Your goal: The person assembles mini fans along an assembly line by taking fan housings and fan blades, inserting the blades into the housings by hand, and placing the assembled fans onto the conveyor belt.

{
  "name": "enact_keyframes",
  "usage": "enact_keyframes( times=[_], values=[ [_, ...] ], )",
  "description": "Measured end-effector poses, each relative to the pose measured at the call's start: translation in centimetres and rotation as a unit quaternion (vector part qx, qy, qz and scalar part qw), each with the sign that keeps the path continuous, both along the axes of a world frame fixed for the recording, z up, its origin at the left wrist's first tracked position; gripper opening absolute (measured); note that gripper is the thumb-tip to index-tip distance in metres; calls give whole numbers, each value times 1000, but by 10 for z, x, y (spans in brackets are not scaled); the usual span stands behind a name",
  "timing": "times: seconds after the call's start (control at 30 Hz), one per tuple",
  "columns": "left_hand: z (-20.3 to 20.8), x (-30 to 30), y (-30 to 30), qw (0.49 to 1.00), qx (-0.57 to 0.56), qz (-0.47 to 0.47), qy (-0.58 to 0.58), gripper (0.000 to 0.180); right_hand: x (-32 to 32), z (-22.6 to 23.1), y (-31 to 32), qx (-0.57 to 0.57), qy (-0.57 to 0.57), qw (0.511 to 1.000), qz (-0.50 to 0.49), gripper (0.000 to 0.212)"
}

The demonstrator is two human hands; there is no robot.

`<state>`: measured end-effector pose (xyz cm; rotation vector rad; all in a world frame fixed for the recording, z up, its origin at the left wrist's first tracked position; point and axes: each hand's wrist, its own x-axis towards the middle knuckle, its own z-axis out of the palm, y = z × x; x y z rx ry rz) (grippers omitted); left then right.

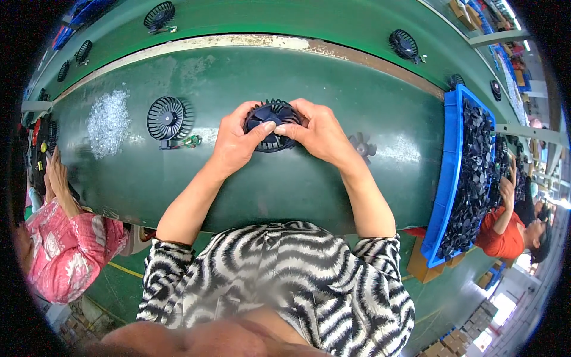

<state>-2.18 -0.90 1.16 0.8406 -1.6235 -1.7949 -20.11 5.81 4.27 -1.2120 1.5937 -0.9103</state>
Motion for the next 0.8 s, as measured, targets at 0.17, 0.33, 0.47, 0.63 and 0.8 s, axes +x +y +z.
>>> enact_keyframes(
  times=[0.17,0.33,0.47,0.63,0.8],
  values=[
    [-10,-2,-5,999,-15,29,-13,30,-7,-8,-17,19,53,998,15,32],
    [-24,-10,-13,983,7,157,95,43,-51,1,-61,-5,-37,995,-97,31],
    [-19,-10,-12,992,18,113,59,33,-109,9,-51,-174,97,932,-301,45],
    [-29,-4,-6,996,-3,90,23,24,-98,14,52,-59,358,930,-57,38],
    [-12,-3,5,998,-18,57,-11,22,-53,21,103,8,435,900,12,38]
  ],
)
